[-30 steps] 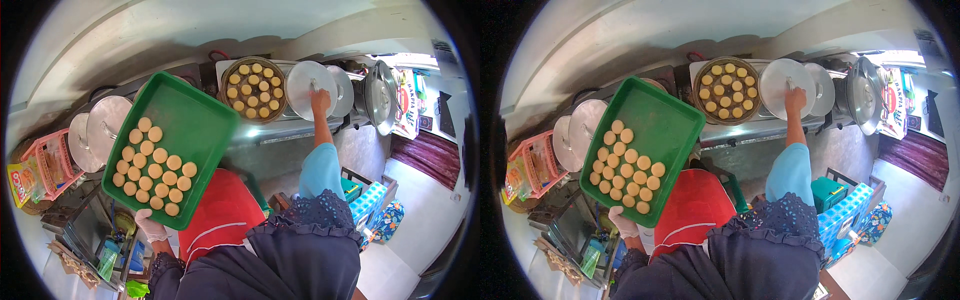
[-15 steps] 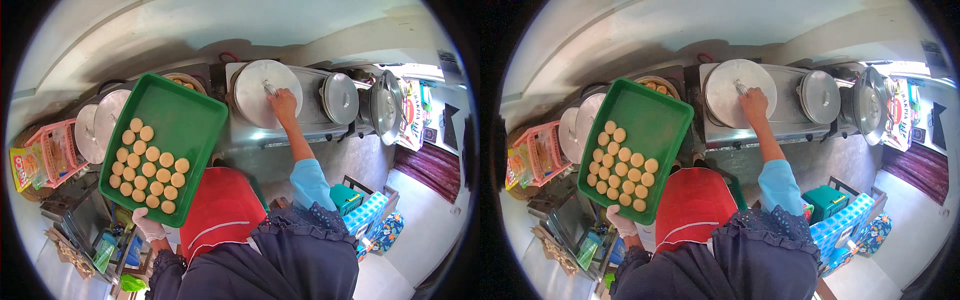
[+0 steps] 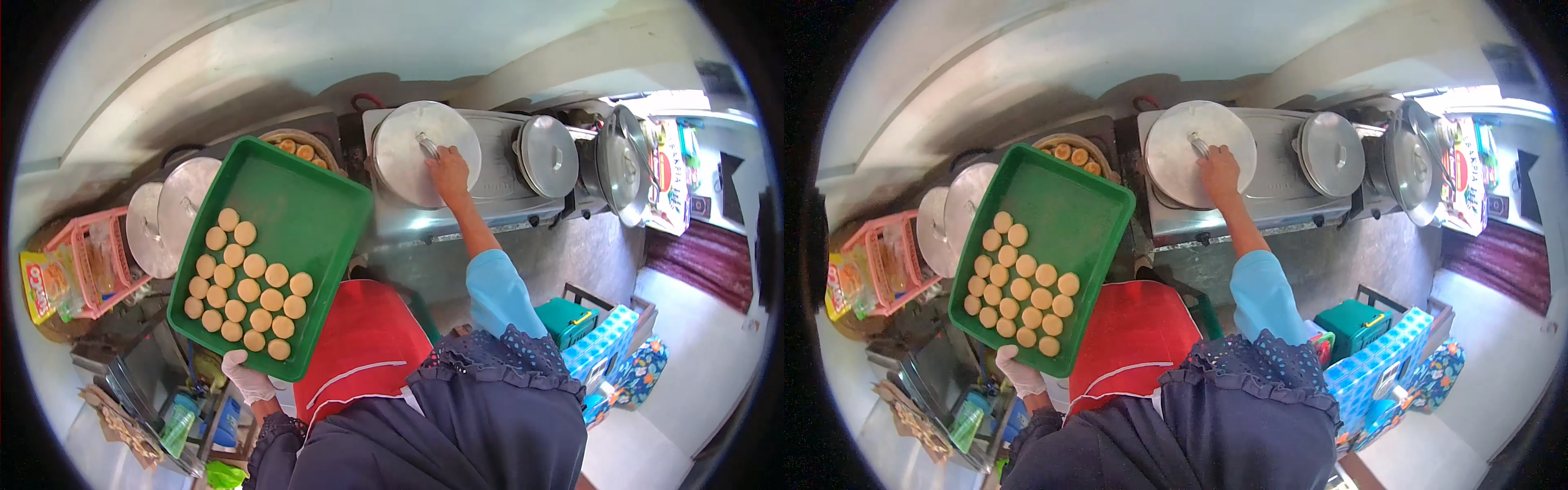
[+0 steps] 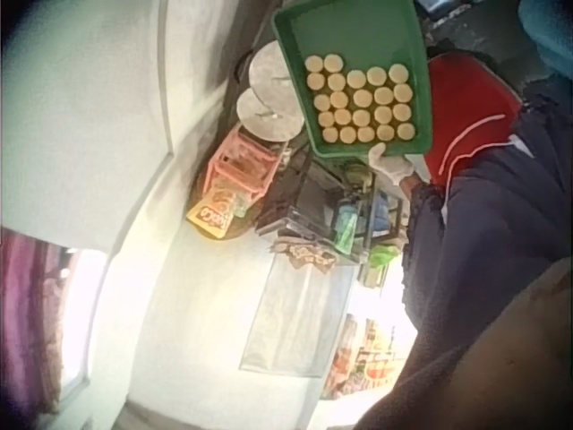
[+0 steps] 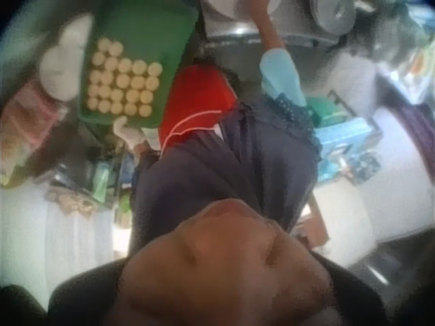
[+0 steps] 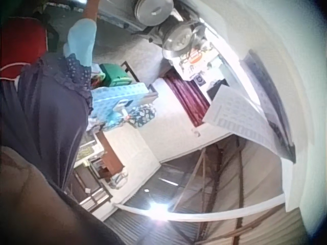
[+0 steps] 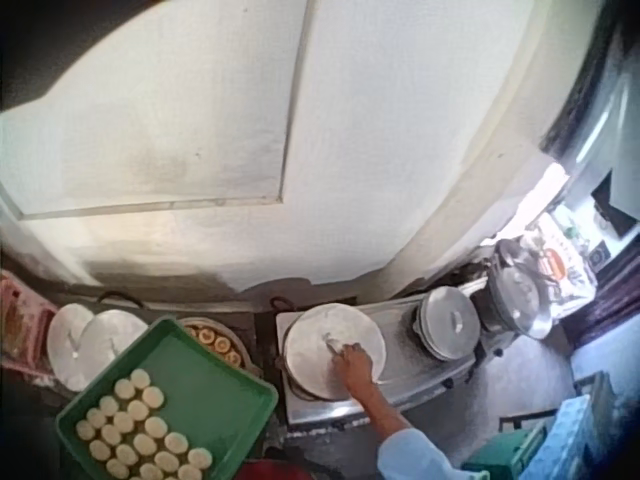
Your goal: The person rolls small pieces of dough by hand, places them on a tray, and then uses a spatula to transfer cooked pastries from a stovetop griddle to a separate tray.
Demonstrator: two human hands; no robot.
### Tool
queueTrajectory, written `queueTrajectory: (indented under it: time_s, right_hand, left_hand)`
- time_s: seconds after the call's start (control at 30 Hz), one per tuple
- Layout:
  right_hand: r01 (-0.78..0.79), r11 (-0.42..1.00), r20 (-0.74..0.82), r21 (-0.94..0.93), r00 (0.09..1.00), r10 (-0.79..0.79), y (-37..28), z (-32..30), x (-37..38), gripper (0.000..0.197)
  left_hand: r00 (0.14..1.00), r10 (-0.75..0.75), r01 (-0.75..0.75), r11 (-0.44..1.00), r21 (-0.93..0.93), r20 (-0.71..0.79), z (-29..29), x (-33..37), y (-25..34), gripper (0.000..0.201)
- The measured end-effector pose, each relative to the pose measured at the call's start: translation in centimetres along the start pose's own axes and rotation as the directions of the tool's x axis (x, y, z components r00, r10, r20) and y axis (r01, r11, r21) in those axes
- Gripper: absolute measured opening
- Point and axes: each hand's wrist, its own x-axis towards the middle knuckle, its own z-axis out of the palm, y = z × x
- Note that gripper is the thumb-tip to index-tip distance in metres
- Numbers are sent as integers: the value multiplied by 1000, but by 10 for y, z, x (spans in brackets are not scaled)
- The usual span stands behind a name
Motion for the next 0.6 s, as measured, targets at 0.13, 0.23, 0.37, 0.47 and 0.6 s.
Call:
queueTrajectory:
  time_s: [0.13, 0.23, 0.37, 0.47, 0.6]
  right_hand:
    - [-130, 991, -154, -21, 980, 126, -23, -19, -27, 49]
    - [-195, 962, -265, 194, 933, 242, -41, -28, -90, 38]
    - [-158, 175, 20, 972, 795, 606, -134, -41, -214, 43]
    - [13, 70, -44, 997, 880, 474, -175, -19, -315, 37]
    - [57, -379, 54, 924, 959, 277, -280, -42, -420, 44]
  left_hand:
    - [977, -143, 130, 988, 88, 158, 6, 4, 15, 58]
    - [941, -186, 146, 977, 156, 284, -17, 18, 24, 54]
    - [828, -183, 63, 970, 236, 531, -42, 44, 37, 62]
    - [671, -398, 253, 916, 312, 625, -65, 77, 34, 65]
    - [543, -389, 44, 898, 437, 744, -70, 48, 64, 63]
